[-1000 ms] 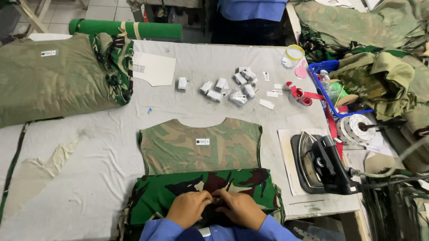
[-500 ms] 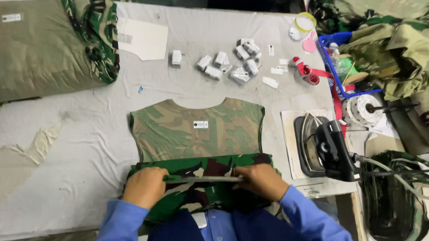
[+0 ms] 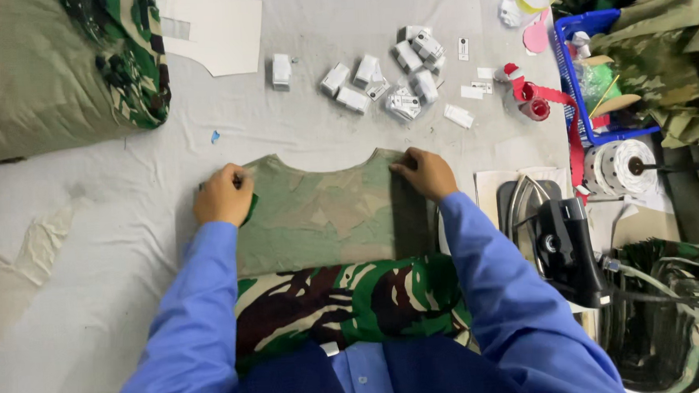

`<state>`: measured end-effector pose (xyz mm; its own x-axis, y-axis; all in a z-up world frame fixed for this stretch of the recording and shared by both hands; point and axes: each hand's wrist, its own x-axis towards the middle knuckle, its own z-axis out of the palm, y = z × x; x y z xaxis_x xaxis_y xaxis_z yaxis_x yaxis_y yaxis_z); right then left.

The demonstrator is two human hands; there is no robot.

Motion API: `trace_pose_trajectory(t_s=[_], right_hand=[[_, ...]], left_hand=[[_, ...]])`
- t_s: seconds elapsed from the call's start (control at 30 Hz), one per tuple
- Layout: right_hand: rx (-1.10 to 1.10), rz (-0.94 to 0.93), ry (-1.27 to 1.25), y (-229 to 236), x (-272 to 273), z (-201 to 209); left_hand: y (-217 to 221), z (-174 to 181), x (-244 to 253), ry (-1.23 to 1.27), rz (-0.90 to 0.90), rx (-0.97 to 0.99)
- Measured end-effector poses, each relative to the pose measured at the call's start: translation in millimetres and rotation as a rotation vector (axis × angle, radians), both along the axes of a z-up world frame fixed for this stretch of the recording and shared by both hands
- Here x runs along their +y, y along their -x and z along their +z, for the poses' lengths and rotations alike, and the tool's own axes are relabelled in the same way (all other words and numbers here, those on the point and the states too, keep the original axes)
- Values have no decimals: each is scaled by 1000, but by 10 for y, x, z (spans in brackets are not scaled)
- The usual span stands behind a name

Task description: The person places small white labels onto the collar area of a camouflage-patterned shirt and uses a steam iron to press them into place. The person repeats this process for multiple shirts, folding the garment after each label is applied.

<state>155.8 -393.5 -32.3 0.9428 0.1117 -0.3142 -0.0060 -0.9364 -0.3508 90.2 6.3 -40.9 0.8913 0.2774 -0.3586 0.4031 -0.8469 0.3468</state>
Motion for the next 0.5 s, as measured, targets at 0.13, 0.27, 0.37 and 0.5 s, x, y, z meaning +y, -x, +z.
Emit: trace_pose_trajectory(t_s=[0.13,0.27,0.37,0.5], right_hand=[[-98,40,70,238,45,-118],[-689,216,234,147,-84,-376],[-564,138,188,156,9,-235],[-773,245,149,343,180,-13]], left_hand=[[222,42,-139,-175,-46,-117],[120,-267,89,-454,-158,-654],[134,-174,-4,-419,-155,-615],[190,389,-311,-392,-188,-700]])
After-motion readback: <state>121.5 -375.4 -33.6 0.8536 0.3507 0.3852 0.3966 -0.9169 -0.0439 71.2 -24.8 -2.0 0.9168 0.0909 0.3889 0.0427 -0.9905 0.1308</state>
